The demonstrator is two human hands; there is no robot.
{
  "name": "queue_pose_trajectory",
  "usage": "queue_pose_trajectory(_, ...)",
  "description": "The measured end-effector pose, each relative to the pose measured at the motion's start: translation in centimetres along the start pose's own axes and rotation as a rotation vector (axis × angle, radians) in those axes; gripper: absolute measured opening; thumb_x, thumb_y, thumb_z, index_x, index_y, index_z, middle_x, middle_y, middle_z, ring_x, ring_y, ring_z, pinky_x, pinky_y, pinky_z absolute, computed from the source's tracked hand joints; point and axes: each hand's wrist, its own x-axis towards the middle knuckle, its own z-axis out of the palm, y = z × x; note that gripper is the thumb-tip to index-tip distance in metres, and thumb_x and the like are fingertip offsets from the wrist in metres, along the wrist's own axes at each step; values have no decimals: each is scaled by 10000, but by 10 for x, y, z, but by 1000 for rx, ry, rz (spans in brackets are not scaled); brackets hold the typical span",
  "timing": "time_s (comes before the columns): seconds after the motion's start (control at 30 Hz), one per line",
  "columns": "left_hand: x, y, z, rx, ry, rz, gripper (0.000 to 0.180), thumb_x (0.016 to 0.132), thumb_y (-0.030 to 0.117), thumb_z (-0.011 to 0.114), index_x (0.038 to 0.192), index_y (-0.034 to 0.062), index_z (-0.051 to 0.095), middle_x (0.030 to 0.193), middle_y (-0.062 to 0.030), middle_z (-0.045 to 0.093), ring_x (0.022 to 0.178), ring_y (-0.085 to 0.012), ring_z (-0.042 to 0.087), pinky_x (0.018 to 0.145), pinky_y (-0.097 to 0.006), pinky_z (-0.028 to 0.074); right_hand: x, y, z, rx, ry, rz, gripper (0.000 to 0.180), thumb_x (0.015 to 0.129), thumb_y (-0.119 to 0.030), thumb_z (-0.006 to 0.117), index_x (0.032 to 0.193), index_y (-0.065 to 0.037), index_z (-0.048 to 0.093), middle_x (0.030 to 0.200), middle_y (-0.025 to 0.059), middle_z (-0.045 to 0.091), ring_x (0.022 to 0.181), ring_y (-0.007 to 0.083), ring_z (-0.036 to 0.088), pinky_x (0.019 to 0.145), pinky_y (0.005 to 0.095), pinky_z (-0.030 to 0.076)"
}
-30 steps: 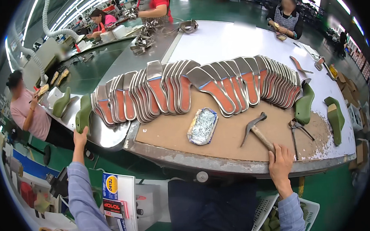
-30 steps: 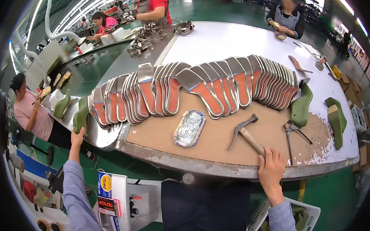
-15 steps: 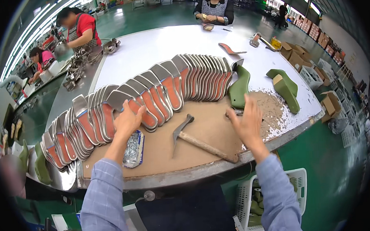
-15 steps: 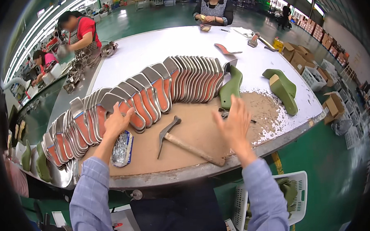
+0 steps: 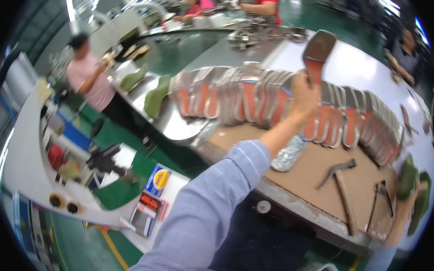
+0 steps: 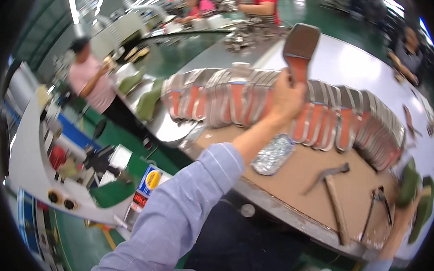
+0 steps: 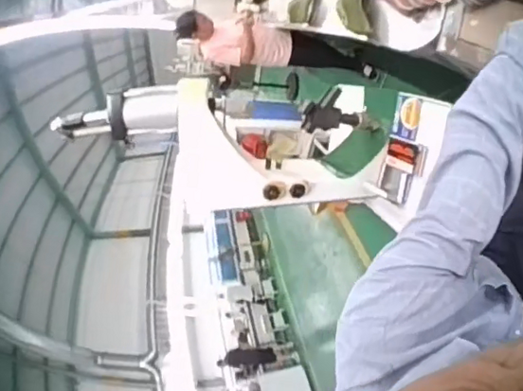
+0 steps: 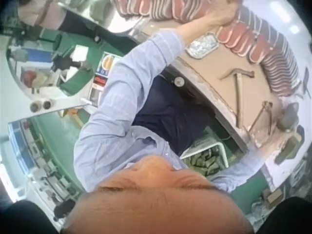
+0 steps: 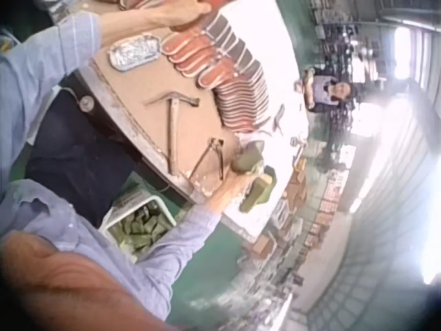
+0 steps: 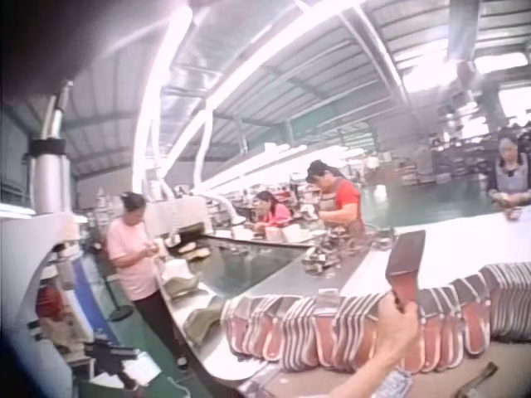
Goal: The person uses a hammer to attach a shoe sole to a green shoe upper on a factory workbench. They repeatedly pick up a sole, position it on the upper, and strike it with a hammer to secure it. The person also handles a basket of green shoe uppers, moving them from the floor to the table.
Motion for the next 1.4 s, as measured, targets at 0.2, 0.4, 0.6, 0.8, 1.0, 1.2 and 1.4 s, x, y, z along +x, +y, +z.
queue_pose_trajectory(0.2, -114, 64, -16, -400, -67, -188, 667, 913, 230, 658, 1448, 6, 330, 1245, -161, 589, 1086, -245, 599, 952, -384, 480, -178, -56, 155, 220, -84, -68, 603, 1014, -410, 457, 1457, -1, 432, 1331, 201, 591, 1133, 297, 639, 915, 369, 561)
queue_pose_trajectory(0.4, -176, 140, -84, -1378, -352, -994, 555, 960, 442, 580, 1326, 33, 498, 1199, -140, 606, 1052, -202, 617, 892, -347, 523, -241, -36, 333, -395, -472, -195, 897, 961, -682, 467, 1527, 0, 327, 1504, 200, 422, 1376, 323, 448, 1134, 420, 357)
queue_pose_trajectory(0.6, -174, 138, -127, -1261, -357, -722, 465, 964, 371, 547, 1259, 12, 558, 1132, -130, 652, 954, -204, 658, 840, -350, 557, -264, -34, 360, 12, -689, 306, 963, 800, -554, 810, 1436, 9, 356, 1347, 129, 527, 1237, 214, 545, 1034, 350, 454)
queue_pose_trajectory(0.8, -145, 138, -190, -996, -126, -149, 634, 991, 380, 589, 1472, 61, 327, 1262, -181, 603, 1125, -314, 635, 961, -456, 540, -248, -16, 385, -555, -712, -667, 723, 695, -31, 895, 1247, -76, 431, 1241, 221, 544, 1091, 354, 597, 889, 416, 509)
queue_pose_trajectory(1.0, -191, 63, -239, -945, 380, -490, 363, 963, 158, 510, 1317, 74, 508, 1244, -190, 606, 1162, -344, 606, 1004, -504, 507, -258, 15, 411, -705, -856, -702, 656, 666, -93, 875, 1204, -65, 500, 1188, 198, 542, 1051, 409, 562, 901, 478, 484)
queue_pose_trajectory(1.2, -208, 45, -283, -446, 253, -468, 425, 928, 77, 525, 1346, -1, 521, 1302, -190, 583, 1216, -302, 583, 1055, -397, 472, -286, 30, 419, -798, -890, -716, 618, 668, -114, 856, 1193, -81, 533, 1184, 206, 538, 1028, 388, 557, 863, 478, 489)
queue_pose_trajectory(1.4, -116, 44, -215, 430, -576, 147, 391, 701, 22, 687, 1088, 54, 731, 1042, -187, 713, 1046, -347, 673, 912, -437, 522, -304, 36, 431, -840, -770, -712, 574, 702, -44, 835, 1179, -78, 519, 1155, 227, 542, 980, 402, 571, 810, 498, 490)
